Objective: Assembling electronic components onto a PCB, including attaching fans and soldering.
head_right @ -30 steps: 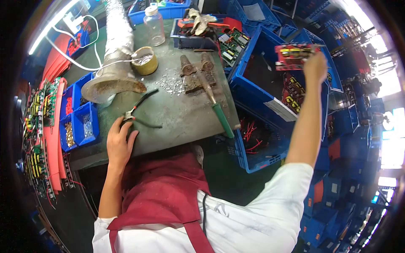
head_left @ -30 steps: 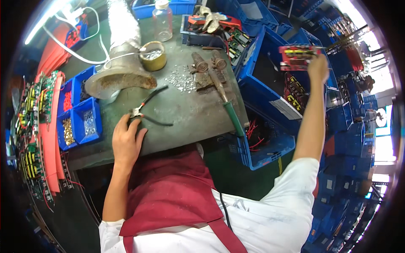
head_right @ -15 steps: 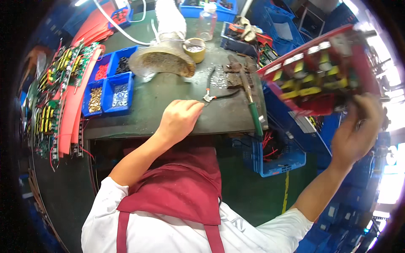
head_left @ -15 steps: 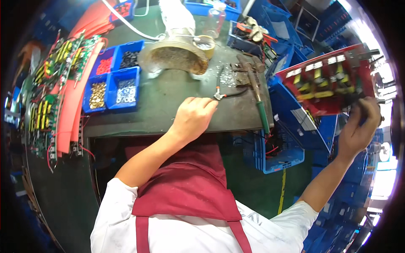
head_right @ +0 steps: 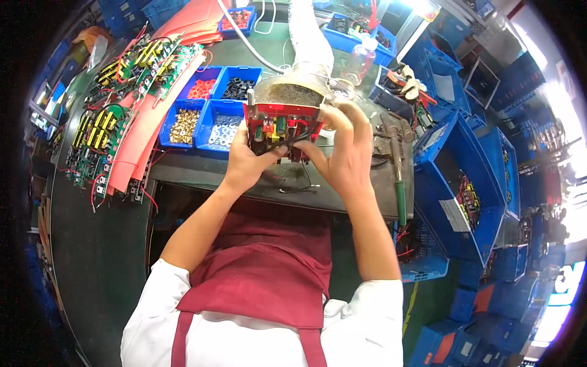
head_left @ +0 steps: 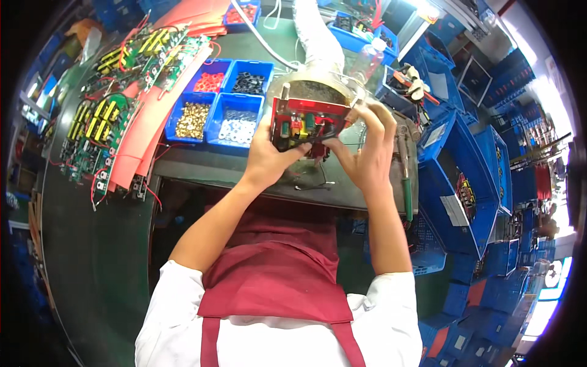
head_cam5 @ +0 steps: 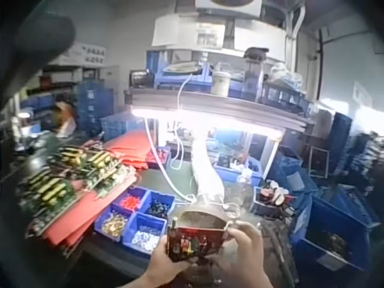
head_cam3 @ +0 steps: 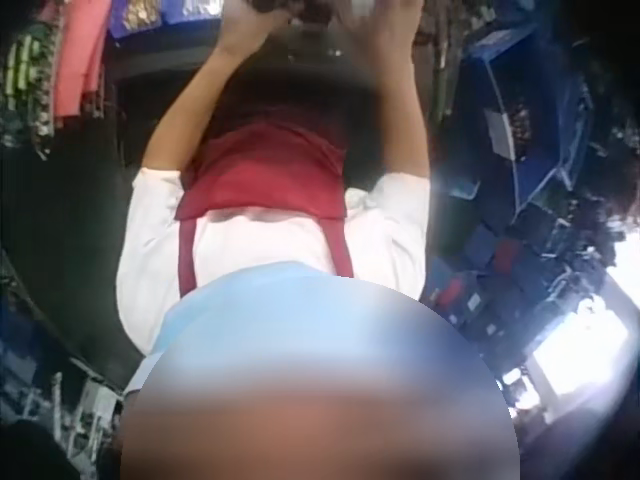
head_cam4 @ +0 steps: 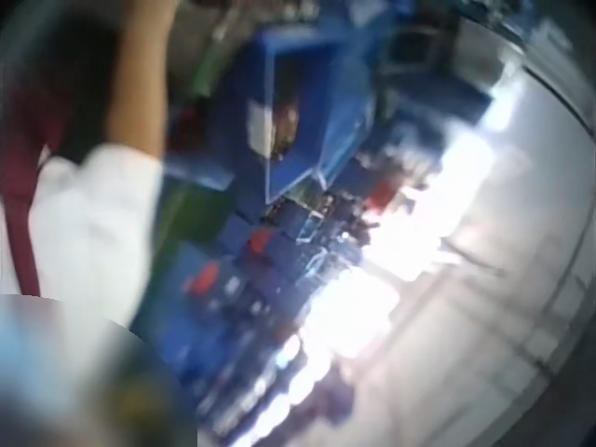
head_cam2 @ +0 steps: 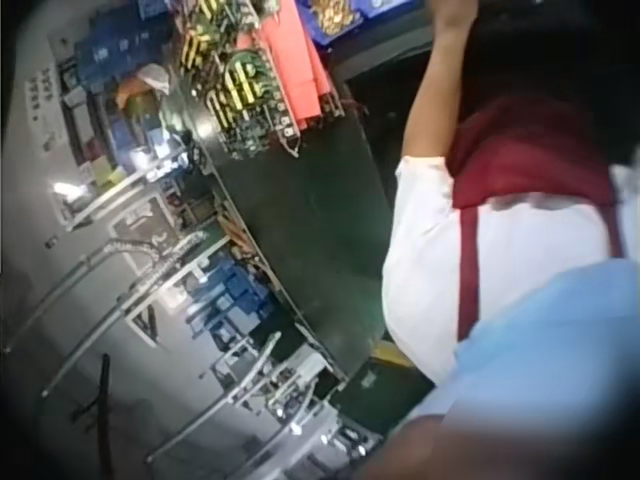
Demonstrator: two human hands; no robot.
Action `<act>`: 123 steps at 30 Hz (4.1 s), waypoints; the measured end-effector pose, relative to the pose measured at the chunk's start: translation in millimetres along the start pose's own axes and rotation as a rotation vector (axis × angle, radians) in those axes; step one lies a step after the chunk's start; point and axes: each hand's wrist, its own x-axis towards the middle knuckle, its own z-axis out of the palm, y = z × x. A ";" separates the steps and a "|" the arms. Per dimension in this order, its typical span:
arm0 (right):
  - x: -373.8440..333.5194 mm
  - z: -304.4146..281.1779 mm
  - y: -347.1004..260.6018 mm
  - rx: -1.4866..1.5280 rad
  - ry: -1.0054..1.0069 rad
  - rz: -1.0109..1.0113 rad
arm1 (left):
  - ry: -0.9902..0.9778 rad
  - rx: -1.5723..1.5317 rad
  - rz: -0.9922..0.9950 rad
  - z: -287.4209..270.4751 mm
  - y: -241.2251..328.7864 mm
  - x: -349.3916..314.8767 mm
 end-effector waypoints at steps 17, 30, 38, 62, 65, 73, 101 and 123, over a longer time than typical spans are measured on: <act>-59.7 50.4 -21.6 0.143 -0.390 0.793 | 0.028 0.106 -0.062 7.1 -38.3 73.3; -1.2 7.3 -44.9 -0.079 -0.240 0.339 | 0.056 0.722 0.052 -83.9 59.6 73.5; 93.3 130.8 -100.5 0.210 -0.645 0.029 | -0.307 1.859 0.048 -228.9 19.5 197.5; 108.7 310.0 -47.4 -0.069 -0.959 0.350 | -0.532 1.696 -0.232 -240.8 -19.3 237.9; 112.8 297.8 -46.7 -0.017 -0.902 0.350 | -0.571 1.815 -0.150 -235.9 -21.8 239.1; 145.3 172.5 -58.7 0.121 -0.483 0.016 | -0.263 1.523 0.081 -228.1 1.0 223.1; 83.4 14.9 89.2 0.481 -0.531 0.465 | -0.544 0.760 0.080 -28.2 112.6 171.1; -294.9 -306.6 168.9 -0.195 0.412 1.532 | -0.023 0.709 0.422 36.8 52.3 128.7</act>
